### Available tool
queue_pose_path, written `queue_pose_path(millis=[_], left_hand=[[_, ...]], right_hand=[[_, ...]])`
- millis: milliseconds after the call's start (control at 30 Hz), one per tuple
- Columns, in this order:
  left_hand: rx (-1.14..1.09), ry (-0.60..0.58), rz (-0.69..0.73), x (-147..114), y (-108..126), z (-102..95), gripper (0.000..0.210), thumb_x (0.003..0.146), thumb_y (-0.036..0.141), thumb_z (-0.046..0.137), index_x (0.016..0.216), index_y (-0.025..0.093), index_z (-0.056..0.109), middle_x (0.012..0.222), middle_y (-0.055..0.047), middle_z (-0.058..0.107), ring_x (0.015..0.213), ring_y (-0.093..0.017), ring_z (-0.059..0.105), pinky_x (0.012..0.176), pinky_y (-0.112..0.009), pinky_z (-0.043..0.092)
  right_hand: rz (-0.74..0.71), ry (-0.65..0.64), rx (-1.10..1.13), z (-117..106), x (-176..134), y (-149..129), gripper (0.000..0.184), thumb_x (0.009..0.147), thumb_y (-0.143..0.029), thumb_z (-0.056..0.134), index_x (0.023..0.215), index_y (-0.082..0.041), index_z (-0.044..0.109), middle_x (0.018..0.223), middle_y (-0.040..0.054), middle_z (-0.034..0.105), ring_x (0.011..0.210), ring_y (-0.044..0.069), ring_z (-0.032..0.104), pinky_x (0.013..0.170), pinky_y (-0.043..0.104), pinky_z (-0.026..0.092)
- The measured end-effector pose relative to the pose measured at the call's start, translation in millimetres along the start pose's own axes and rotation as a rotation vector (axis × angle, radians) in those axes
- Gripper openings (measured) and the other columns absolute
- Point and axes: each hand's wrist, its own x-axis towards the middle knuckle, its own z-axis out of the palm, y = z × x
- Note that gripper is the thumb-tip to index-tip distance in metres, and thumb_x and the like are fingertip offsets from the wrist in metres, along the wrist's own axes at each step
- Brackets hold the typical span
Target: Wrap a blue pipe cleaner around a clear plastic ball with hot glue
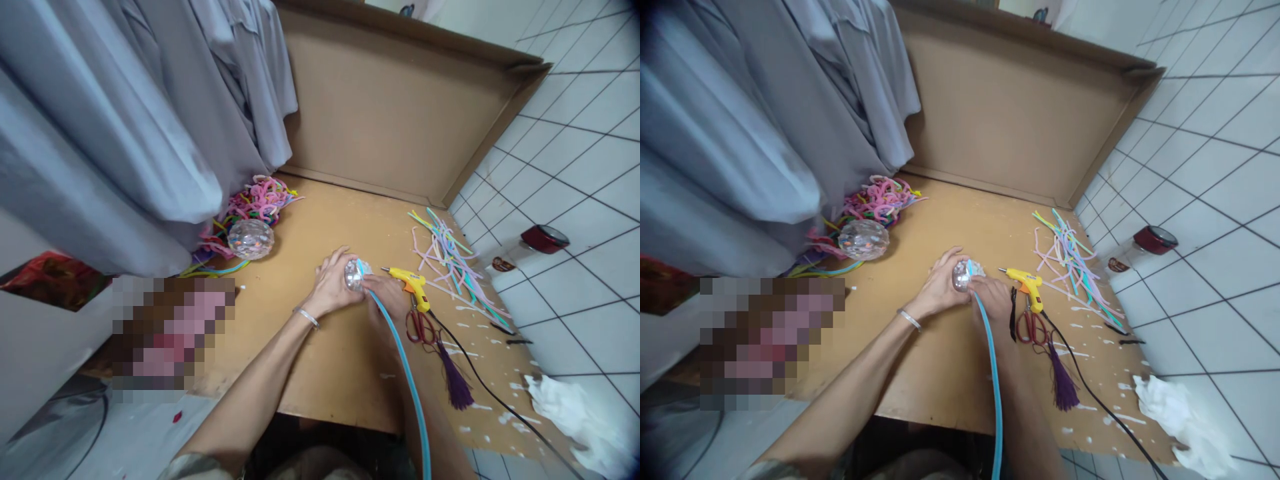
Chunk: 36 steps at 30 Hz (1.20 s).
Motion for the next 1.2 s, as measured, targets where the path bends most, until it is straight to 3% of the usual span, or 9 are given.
queue_pose_path(millis=[300,567,800,967,1133,1200], left_hand=[[-0.002,0.043,0.104,1.4,-0.1,-0.8,0.068,0.056,0.026,0.077,0.120,0.021,0.054,0.133,-0.010,0.056,0.121,-0.032,0.052,0.104,-0.048,0.042],[0.014,0.037,0.095,0.7,0.7,-1.7,0.067,0.058,0.028,0.076,0.121,0.020,0.054,0.128,-0.010,0.059,0.118,-0.032,0.052,0.102,-0.047,0.043],[0.017,0.012,0.066,1.0,1.4,-3.7,0.097,0.058,0.030,0.077,0.144,0.019,0.034,0.136,-0.013,0.054,0.122,-0.034,0.051,0.104,-0.049,0.041],[-0.034,0.024,0.118,1.8,-0.7,-4.1,0.100,0.059,0.029,0.077,0.147,0.022,0.029,0.142,-0.013,0.047,0.129,-0.033,0.046,0.107,-0.047,0.039],[-0.049,0.021,0.162,2.2,-2.3,-3.9,0.096,0.060,0.026,0.076,0.145,0.022,0.034,0.137,-0.012,0.052,0.125,-0.031,0.050,0.106,-0.044,0.039],[-0.044,0.020,0.175,2.2,-2.6,-3.8,0.094,0.060,0.026,0.076,0.144,0.023,0.035,0.135,-0.011,0.054,0.122,-0.030,0.052,0.105,-0.043,0.039]], right_hand=[[-0.035,0.042,0.024,-1.5,1.3,-4.1,0.022,0.095,-0.024,0.047,0.094,-0.025,0.069,0.102,0.0055,0.076,0.098,0.020,0.070,0.090,0.038,0.053],[-0.037,0.042,0.057,-3.3,2.8,-4.2,0.023,0.094,-0.025,0.047,0.098,-0.034,0.068,0.104,0.0024,0.075,0.097,0.021,0.071,0.085,0.041,0.056],[-0.101,0.098,0.077,-2.2,6.3,-11.3,0.024,0.093,-0.017,0.046,0.099,-0.029,0.066,0.099,0.0067,0.075,0.096,0.022,0.071,0.083,0.041,0.057],[-0.163,0.161,0.048,-1.5,7.2,-7.0,0.023,0.091,-0.014,0.049,0.099,-0.028,0.066,0.098,0.0061,0.075,0.092,0.019,0.072,0.081,0.037,0.058],[-0.197,0.002,0.043,-3.3,7.2,4.0,0.024,0.094,-0.019,0.046,0.100,-0.025,0.068,0.102,0.0073,0.075,0.098,0.018,0.071,0.085,0.035,0.057],[-0.168,0.030,0.046,-2.2,6.5,3.0,0.025,0.095,-0.019,0.045,0.097,-0.025,0.068,0.101,0.0074,0.075,0.097,0.018,0.071,0.085,0.035,0.057]])
